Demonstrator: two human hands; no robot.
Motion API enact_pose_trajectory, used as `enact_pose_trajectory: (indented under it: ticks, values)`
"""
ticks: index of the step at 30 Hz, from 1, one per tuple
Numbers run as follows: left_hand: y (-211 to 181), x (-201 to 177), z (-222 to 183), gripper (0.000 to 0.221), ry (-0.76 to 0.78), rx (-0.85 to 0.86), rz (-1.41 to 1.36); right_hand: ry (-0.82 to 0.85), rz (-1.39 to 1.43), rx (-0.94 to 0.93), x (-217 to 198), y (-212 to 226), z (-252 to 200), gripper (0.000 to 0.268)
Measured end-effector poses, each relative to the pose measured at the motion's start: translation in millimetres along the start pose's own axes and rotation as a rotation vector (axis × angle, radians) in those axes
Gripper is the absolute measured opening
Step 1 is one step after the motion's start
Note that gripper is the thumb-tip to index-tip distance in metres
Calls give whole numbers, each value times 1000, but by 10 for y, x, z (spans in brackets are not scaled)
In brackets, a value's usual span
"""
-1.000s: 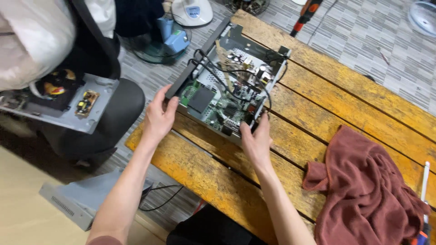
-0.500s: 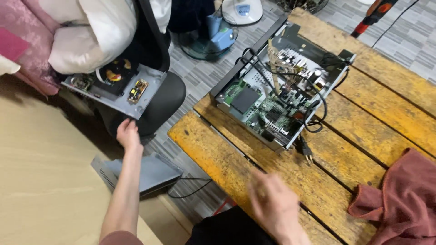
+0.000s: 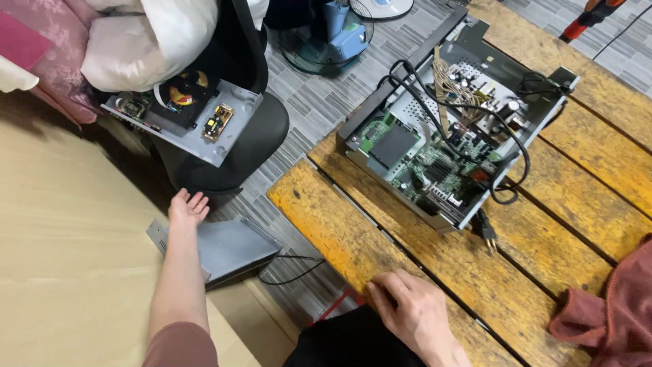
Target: Disassembling a DVD player by removing screws from internal circuit boards and the optical drive assembly
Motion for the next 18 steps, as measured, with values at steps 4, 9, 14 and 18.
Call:
enact_pose_trajectory:
  ticks: [4, 9, 14, 18]
  values:
    - [-248, -105, 390, 63, -76, 16, 18, 25, -39, 30, 34, -27, 27, 9]
    - [-415, 34, 594, 85, -24, 80, 48, -12, -30, 86, 115, -142, 4, 6]
    - [-412, 263, 454, 91, 39, 34, 14, 2, -55, 163, 128, -45, 80, 8]
    - [-412, 385, 579, 108, 72, 19, 54, -43, -68, 121, 127, 11, 160, 11]
Point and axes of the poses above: each hand's wrist, its own z-axis towards the middle knuckle, its own x-axis out of the palm, y = z × x, the point moved 3 cm from there along z, towards the middle knuckle, and after that the axes turned 10 degrees about z, right-handed, at the moved point
